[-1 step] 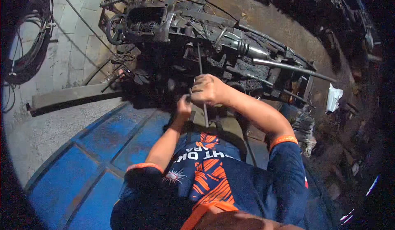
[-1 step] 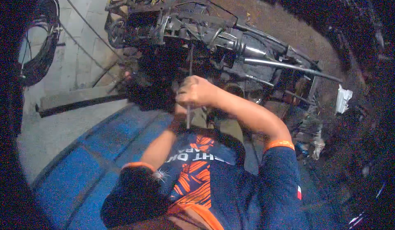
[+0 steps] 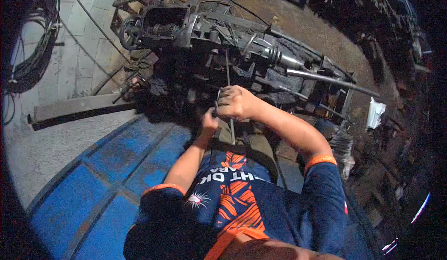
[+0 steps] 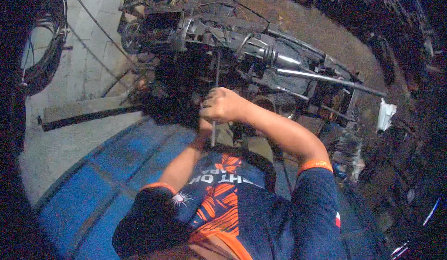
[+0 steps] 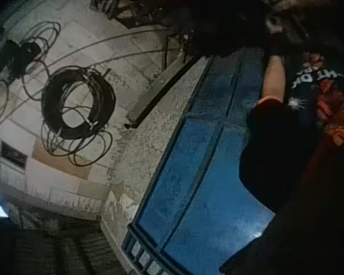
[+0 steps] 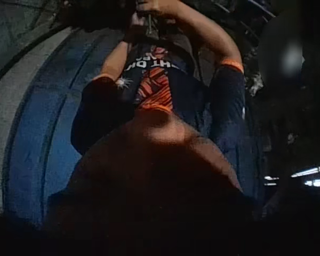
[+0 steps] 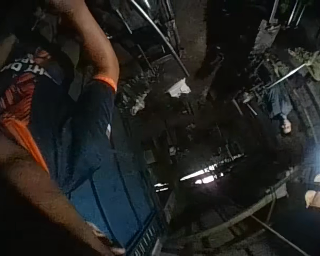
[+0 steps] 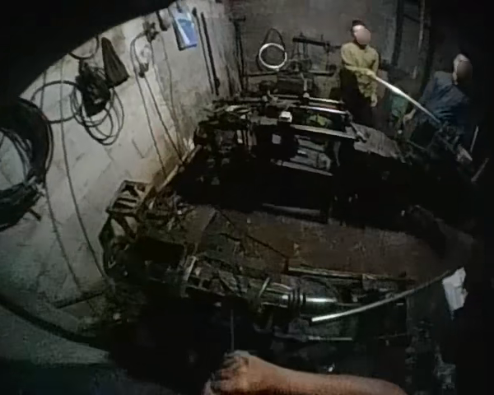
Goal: The person bends metal rods using a bending machine, removes the bent rods, places them onto a stack of rods, and picks up another metal rod.
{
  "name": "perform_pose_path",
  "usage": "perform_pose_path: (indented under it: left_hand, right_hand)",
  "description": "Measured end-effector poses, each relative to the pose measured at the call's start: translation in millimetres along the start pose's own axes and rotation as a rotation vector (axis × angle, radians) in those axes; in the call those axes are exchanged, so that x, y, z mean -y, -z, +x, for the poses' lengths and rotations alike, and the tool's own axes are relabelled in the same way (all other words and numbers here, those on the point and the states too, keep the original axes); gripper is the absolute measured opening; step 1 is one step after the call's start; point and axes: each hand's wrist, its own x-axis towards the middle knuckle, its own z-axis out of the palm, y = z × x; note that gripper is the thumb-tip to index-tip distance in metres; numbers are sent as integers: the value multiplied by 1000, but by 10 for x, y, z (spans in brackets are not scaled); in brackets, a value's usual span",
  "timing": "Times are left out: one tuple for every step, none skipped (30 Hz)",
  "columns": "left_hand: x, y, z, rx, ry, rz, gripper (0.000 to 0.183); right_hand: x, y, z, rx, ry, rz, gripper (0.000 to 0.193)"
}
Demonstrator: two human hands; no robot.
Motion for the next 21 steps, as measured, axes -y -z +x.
perform_pose_path:
  left_hand:
    - [22, -131, -27, -21, 6, -29, 35]
    - [-345, -237, 1, 13, 116, 103, 36]
    - [-577, -316, 45, 42, 228, 241, 38]
    - [-528, -398, 59, 31, 238, 220, 38]
    - [-434, -487, 66, -33, 186, 186, 39]
    - [-315, -573, 57, -105, 136, 152, 39]
    - [-260, -640, 65, -160, 84, 122, 41]
    - [-821, -464, 257, 324, 704, -43, 50]
    - [-698, -462, 217, 329, 707, -56, 50]
    - [-507, -500, 173, 358, 497, -79, 52]
    - [-296, -523, 148, 382, 285, -102, 55]
    - [-123, -535, 131, 393, 284, -111, 55]
    - [18, -567, 110, 399, 322, -140, 54]
    - [131, -610, 67, 385, 360, -170, 54]
    - [238, -670, 52, 371, 397, -199, 53]
    - [340, -739, 27, 355, 433, -228, 53]
    - [429, -813, 10, 337, 468, -255, 52]
    - [475, -848, -41, 326, 507, -276, 52]
    - [525, -861, -138, 291, 550, -296, 51]
    - [-72, -673, -44, 383, 430, -335, 43]
    - [-135, -602, -45, 440, 272, -372, 39]
  right_hand:
    - [-14, -33, 6, 34, 8, 10, 21]
    - [-27, -43, -48, 32, -19, 42, 20]
    - [-68, -23, -73, 26, -38, 80, 19]
    - [-89, -14, 21, 4, -54, 86, 18]
    - [-134, 0, 144, 68, -118, 31, 18]
    - [-199, -5, 301, 137, -174, -23, 19]
    - [-312, -70, 441, -19, -181, 30, 21]
    - [-399, -36, 510, -50, -267, 33, 21]
    - [-439, -100, 630, 22, -288, -17, 19]
    - [-415, -136, 679, 46, -278, 10, 19]
    - [-400, -193, 701, 70, -268, 35, 19]
    - [-371, -313, 588, -3, -216, -10, 20]
    - [-295, -280, 481, 135, -231, -15, 20]
    - [-200, -255, 355, 68, -240, 4, 23]
    - [-129, -196, 231, 0, -249, 23, 25]
    - [-60, -92, 115, -39, -334, 0, 33]
    - [10, 30, -9, -81, -415, -23, 42]
    - [152, 231, -3, 58, -602, -184, 64]
    - [271, 539, 73, 172, -636, -303, 76]
    - [319, 768, -230, 175, -721, -479, 68]
    - [314, 922, -592, 4, -847, -382, 63]
